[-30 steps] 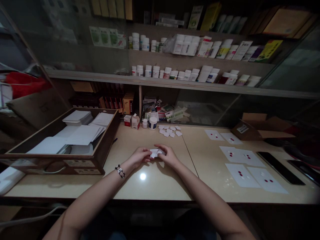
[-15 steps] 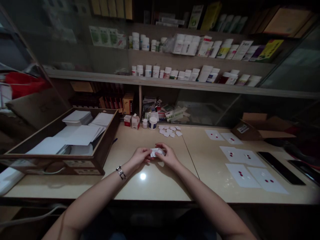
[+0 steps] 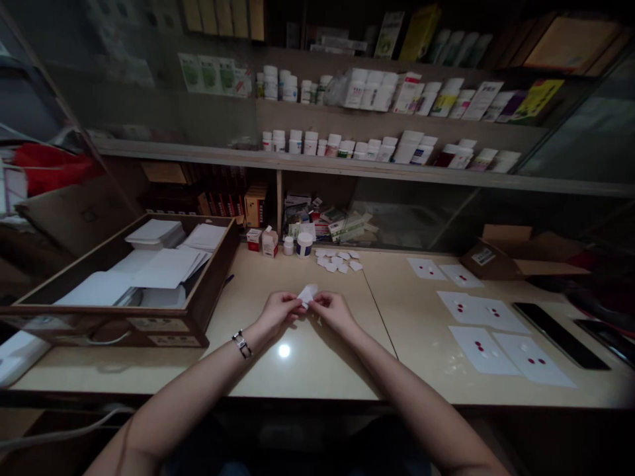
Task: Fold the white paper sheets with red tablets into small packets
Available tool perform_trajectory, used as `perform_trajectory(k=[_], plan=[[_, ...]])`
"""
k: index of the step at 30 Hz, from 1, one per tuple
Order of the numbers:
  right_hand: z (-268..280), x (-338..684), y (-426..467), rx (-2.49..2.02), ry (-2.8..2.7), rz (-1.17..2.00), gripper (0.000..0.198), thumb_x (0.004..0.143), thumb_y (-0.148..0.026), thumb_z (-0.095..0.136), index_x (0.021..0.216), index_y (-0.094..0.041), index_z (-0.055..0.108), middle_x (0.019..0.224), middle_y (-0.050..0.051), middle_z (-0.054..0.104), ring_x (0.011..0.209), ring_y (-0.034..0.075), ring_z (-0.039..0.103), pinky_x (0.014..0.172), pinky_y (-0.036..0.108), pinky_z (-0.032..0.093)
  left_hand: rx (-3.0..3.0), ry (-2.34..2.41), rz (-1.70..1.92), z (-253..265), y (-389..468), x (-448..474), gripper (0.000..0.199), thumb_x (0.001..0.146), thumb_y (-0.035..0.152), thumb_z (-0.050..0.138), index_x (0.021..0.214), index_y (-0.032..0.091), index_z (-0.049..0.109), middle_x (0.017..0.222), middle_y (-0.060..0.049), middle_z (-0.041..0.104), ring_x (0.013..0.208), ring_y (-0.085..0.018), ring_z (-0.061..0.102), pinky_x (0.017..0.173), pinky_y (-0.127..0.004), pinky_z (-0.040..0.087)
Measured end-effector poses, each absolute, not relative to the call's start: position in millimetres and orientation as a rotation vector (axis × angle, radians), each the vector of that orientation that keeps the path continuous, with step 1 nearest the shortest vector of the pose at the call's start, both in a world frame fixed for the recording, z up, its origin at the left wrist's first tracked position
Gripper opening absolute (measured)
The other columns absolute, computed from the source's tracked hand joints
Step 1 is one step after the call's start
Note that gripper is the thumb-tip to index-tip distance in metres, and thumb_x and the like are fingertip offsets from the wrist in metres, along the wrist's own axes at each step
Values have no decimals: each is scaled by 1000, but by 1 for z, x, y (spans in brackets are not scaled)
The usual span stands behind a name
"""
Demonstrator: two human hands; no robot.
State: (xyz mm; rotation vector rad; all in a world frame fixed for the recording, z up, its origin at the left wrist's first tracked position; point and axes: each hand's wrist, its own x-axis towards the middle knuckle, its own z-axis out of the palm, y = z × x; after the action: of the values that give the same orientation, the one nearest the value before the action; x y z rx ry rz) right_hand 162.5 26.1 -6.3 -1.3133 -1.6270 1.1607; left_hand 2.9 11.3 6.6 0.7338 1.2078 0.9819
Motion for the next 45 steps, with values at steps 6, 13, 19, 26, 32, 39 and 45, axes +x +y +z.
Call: perform_trajectory(k=[6,13,19,26,32,39,45], plan=[[-8,162,30,-1297,-1514,1269,23,63,-37,65,58,-15,60,50,-1,56,47,10,47,43,20,32,712,1228,951,10,11,5,13,70,17,72,72,10,61,64,-8,70,45,-9,60,39,-14,42],[-9,161,28,-1310,-1537,1260,22,64,-36,65,59,-15,61,50,0,56,46,10,46,41,19,31,695,1249,928,10,8,6,13,72,17,71,75,9,61,66,-9,70,40,-8,57,37,-15,43],[-10,159,27,-1324,-1578,1193,23,66,-36,65,60,-14,63,51,1,58,44,10,46,40,19,31,688,1234,943,5,11,6,17,71,20,74,73,8,63,62,-8,69,40,-7,56,39,-14,44],[-15,160,28,-1318,-1606,1146,24,67,-38,66,62,-15,61,53,1,60,45,11,50,42,20,35,649,1179,970,0,12,6,11,76,13,68,69,8,62,63,-8,69,42,-6,58,40,-12,42],[-17,162,33,-1306,-1497,1304,34,64,-43,70,79,-15,58,52,-3,60,38,9,48,40,19,35,673,1134,1030,0,15,5,13,73,13,72,67,8,62,64,-8,69,52,-8,64,49,-12,48],[-8,162,29,-1253,-1438,1432,34,58,-45,74,65,-14,61,55,0,62,41,8,48,39,19,33,663,1135,996,3,11,6,9,72,10,71,68,8,63,64,-7,68,48,-6,60,47,-11,45],[-6,166,30,-1322,-1380,1497,29,52,-39,77,59,-16,60,44,-4,55,38,7,43,38,19,28,891,1188,982,6,9,7,19,63,22,78,69,8,66,64,-6,67,51,-9,58,45,-15,41]])
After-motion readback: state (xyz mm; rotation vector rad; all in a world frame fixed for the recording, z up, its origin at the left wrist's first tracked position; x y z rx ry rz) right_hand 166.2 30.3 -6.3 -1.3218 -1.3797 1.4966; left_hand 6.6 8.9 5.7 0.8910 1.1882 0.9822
